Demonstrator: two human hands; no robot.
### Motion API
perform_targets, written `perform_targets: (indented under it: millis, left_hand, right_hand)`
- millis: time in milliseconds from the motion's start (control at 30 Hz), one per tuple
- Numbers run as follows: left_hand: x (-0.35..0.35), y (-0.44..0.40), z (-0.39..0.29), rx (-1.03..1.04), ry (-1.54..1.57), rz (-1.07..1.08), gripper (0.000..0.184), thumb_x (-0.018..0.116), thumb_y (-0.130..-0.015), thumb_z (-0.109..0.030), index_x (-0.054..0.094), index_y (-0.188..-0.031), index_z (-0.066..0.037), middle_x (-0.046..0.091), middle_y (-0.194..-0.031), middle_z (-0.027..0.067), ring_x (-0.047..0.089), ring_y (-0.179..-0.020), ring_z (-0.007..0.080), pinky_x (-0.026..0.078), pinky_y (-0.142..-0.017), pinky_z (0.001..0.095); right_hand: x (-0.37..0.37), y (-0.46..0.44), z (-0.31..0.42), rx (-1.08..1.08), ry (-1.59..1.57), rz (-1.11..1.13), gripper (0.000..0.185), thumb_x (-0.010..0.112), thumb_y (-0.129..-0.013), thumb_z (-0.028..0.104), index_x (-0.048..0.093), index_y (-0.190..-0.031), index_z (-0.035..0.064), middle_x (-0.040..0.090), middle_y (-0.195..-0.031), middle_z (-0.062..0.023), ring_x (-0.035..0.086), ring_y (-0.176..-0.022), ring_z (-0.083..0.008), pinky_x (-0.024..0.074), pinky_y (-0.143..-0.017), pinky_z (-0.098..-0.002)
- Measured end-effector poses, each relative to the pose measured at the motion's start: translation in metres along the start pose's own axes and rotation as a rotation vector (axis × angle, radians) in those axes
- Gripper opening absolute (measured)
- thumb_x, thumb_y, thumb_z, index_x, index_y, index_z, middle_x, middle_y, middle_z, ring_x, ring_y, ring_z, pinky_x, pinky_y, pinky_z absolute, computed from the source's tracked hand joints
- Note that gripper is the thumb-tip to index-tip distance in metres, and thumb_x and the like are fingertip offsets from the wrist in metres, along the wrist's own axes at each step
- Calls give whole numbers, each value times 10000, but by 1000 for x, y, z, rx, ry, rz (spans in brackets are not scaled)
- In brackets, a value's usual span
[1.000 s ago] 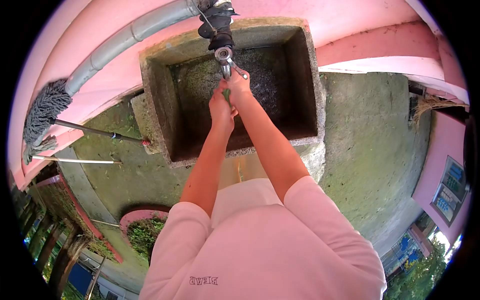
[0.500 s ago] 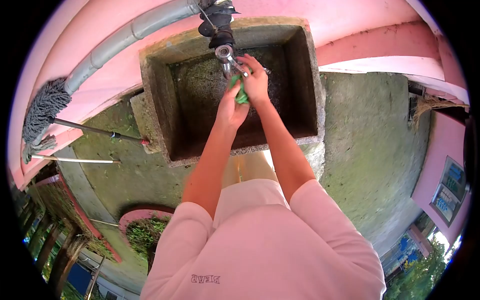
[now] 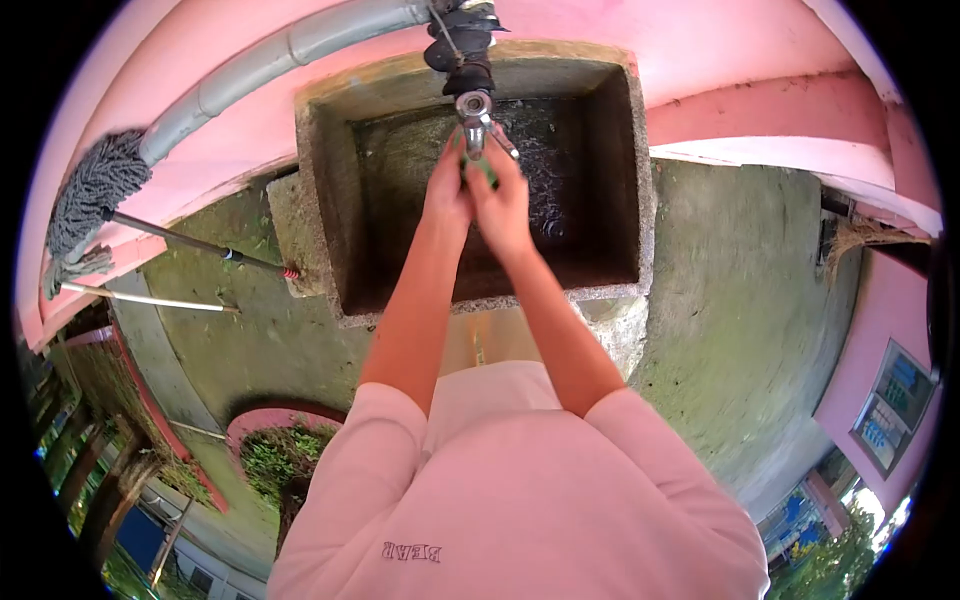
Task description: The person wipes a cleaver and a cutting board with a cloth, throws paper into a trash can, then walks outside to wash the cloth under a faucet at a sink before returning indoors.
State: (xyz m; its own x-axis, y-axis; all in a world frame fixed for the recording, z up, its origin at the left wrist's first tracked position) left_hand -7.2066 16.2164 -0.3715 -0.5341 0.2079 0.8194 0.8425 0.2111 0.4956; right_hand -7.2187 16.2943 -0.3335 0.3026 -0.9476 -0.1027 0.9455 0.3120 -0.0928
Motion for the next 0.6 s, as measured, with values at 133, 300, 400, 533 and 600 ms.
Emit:
perform_targets:
  millis: [133,300,400,533,600]
  left_hand:
    - [-12,7,7,-50,-24,-170,198,510,-935,-207,580,-1086,-99,612,-1004,84,587,-965,184,467,-839,333]
    - [7,16,10,171,-596,-304,219,460,-930,-155,573,-1097,-70,601,-942,83,569,-882,187,453,-826,345]
    - [-5,10,-4,-87,-167,-182,212,430,-957,-270,567,-977,-108,589,-897,61,563,-788,171,464,-752,319]
    - [-6,22,15,60,-692,-325,298,389,-970,-376,540,-994,-120,546,-801,2,530,-745,132,444,-641,311]
    - [2,29,4,-119,-770,-360,274,405,-961,-364,543,-1012,-133,556,-828,4,531,-746,126,431,-578,316]
  right_hand:
    - [8,-1,-8,12,67,23,298,559,-830,17,657,-1110,46,530,-1288,-224,477,-1250,-322,369,-1029,-371]
    - [-12,-26,-22,316,-56,16,236,556,-837,20,659,-1050,9,572,-1206,-199,531,-1159,-322,410,-977,-371]
    - [6,10,7,-30,164,9,290,553,-831,4,636,-1108,21,501,-1314,-209,427,-1285,-347,336,-1052,-382]
    - [3,-19,-16,53,128,8,204,574,-850,30,636,-1036,-26,631,-1058,-149,606,-1006,-256,469,-896,-350]
    - [-4,-31,-27,579,-339,119,176,593,-872,79,635,-1021,-7,641,-864,-74,610,-772,-151,512,-752,-318]
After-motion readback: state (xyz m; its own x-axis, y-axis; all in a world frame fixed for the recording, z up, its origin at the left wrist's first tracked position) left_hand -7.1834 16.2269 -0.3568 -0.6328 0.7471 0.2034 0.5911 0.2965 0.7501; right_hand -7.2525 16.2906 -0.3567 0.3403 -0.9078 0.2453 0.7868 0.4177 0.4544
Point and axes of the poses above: each hand's wrist, its own y-axis away from the middle knuckle, its own x-axis out of the palm, z = x × y, the point moved 2 cm from there along -y, towards the middle knuckle
